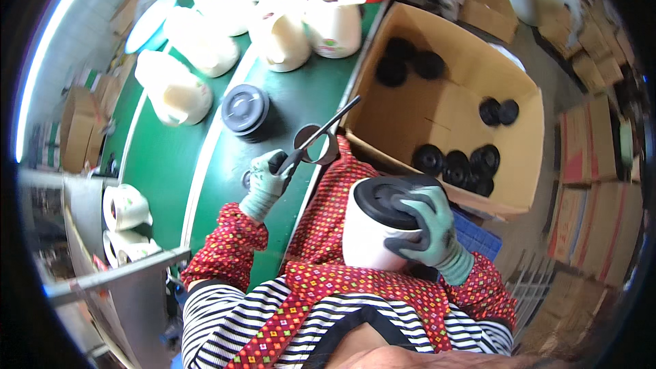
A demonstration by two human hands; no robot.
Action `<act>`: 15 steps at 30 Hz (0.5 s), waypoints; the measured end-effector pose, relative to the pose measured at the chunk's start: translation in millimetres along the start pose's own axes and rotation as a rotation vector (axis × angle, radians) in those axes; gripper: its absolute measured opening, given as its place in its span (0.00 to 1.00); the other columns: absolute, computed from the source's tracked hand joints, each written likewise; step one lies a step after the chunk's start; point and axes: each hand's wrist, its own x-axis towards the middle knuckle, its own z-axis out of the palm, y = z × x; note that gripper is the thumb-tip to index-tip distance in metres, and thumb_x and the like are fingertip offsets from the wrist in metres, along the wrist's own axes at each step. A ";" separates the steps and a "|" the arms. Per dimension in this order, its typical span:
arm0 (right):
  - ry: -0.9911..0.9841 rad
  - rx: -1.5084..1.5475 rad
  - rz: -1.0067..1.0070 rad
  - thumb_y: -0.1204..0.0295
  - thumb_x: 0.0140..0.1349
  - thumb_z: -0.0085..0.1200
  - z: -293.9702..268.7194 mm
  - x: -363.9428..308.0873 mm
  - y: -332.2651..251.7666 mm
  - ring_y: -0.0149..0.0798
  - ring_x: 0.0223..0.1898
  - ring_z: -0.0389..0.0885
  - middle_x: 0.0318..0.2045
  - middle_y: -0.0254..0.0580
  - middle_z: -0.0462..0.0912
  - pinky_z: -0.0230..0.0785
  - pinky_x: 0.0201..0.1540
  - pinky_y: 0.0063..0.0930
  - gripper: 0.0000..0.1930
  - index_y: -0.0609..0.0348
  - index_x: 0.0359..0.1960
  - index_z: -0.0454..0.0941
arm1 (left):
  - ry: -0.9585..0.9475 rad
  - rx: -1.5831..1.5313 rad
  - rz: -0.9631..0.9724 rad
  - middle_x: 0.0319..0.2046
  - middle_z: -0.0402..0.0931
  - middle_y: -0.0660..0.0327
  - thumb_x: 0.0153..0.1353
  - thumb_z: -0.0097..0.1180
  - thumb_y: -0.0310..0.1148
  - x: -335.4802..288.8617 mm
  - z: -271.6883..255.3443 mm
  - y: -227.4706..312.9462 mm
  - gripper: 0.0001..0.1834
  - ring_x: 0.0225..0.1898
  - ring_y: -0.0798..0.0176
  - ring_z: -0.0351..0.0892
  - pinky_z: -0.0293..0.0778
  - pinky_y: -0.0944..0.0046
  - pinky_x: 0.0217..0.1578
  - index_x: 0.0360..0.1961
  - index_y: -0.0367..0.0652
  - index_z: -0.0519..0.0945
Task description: The person repeatedly picks up white plastic kettles from a green conveyor belt, inserts a black circular component into the top opening, and secures a black lid onto each kettle. The person handles the kettles one at a time and places the completed units back on the belt.
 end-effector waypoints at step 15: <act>0.292 1.313 0.664 0.45 0.80 0.45 63.7 79.4 28.2 0.41 0.60 0.81 0.60 0.45 0.83 0.72 0.67 0.41 0.30 0.58 0.67 0.74 | -0.375 -0.744 0.045 0.71 0.67 0.53 0.54 0.79 0.35 -91.7 -94.5 42.8 0.49 0.70 0.56 0.68 0.66 0.53 0.70 0.74 0.39 0.66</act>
